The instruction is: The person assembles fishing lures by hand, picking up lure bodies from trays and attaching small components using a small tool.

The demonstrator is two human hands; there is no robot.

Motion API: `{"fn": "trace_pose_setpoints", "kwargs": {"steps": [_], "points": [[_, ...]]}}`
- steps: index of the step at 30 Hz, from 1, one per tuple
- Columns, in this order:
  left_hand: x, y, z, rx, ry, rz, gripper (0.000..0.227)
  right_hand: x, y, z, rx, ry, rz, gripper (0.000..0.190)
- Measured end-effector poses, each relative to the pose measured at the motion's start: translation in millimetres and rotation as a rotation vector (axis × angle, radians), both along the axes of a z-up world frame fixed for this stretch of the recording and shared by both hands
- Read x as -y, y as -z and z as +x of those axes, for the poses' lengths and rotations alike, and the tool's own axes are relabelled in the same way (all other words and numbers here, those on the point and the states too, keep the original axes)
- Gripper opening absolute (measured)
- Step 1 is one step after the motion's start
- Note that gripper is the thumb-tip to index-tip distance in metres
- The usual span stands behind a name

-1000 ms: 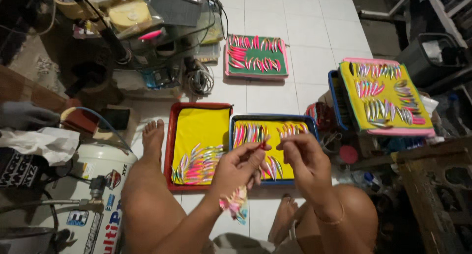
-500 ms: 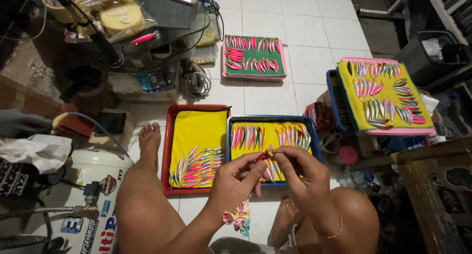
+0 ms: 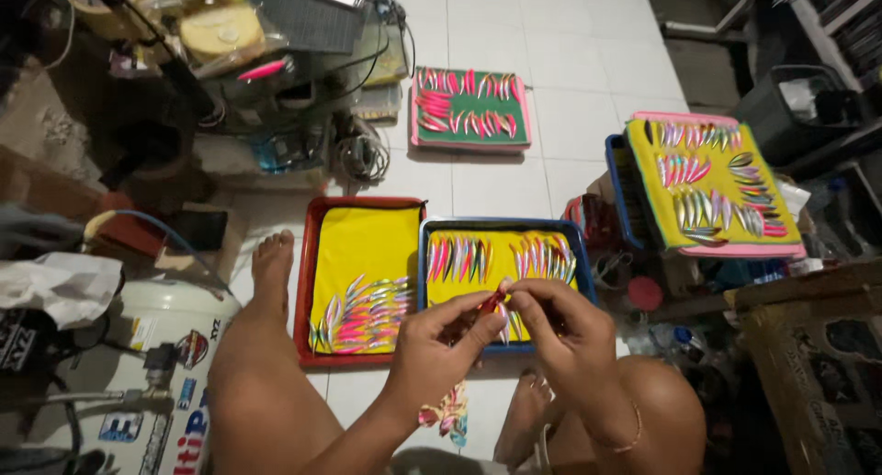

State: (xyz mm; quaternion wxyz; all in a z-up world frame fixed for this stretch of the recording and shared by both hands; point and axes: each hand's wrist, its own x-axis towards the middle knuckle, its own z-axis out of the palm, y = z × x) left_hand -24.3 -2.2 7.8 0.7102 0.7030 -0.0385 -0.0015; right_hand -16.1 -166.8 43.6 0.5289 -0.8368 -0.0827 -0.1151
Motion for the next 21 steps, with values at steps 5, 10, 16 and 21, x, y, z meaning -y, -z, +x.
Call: {"fn": "trace_pose_setpoints", "kwargs": {"steps": [5, 10, 16, 21], "points": [[1, 2, 1, 0.115, -0.027, 0.050, 0.030, 5, 6, 2, 0.009, -0.044, -0.005, 0.015], [0, 4, 1, 0.267, -0.015, 0.119, 0.031, 2, 1, 1, 0.027, -0.025, -0.030, 0.014], [0, -9, -1, 0.511, -0.177, 0.235, 0.022, -1, 6, -1, 0.127, 0.043, -0.042, 0.003], [-1, -8, 0, 0.807, -0.277, 0.500, 0.024, -7, 3, 0, 0.118, 0.086, -0.093, 0.010]]}}
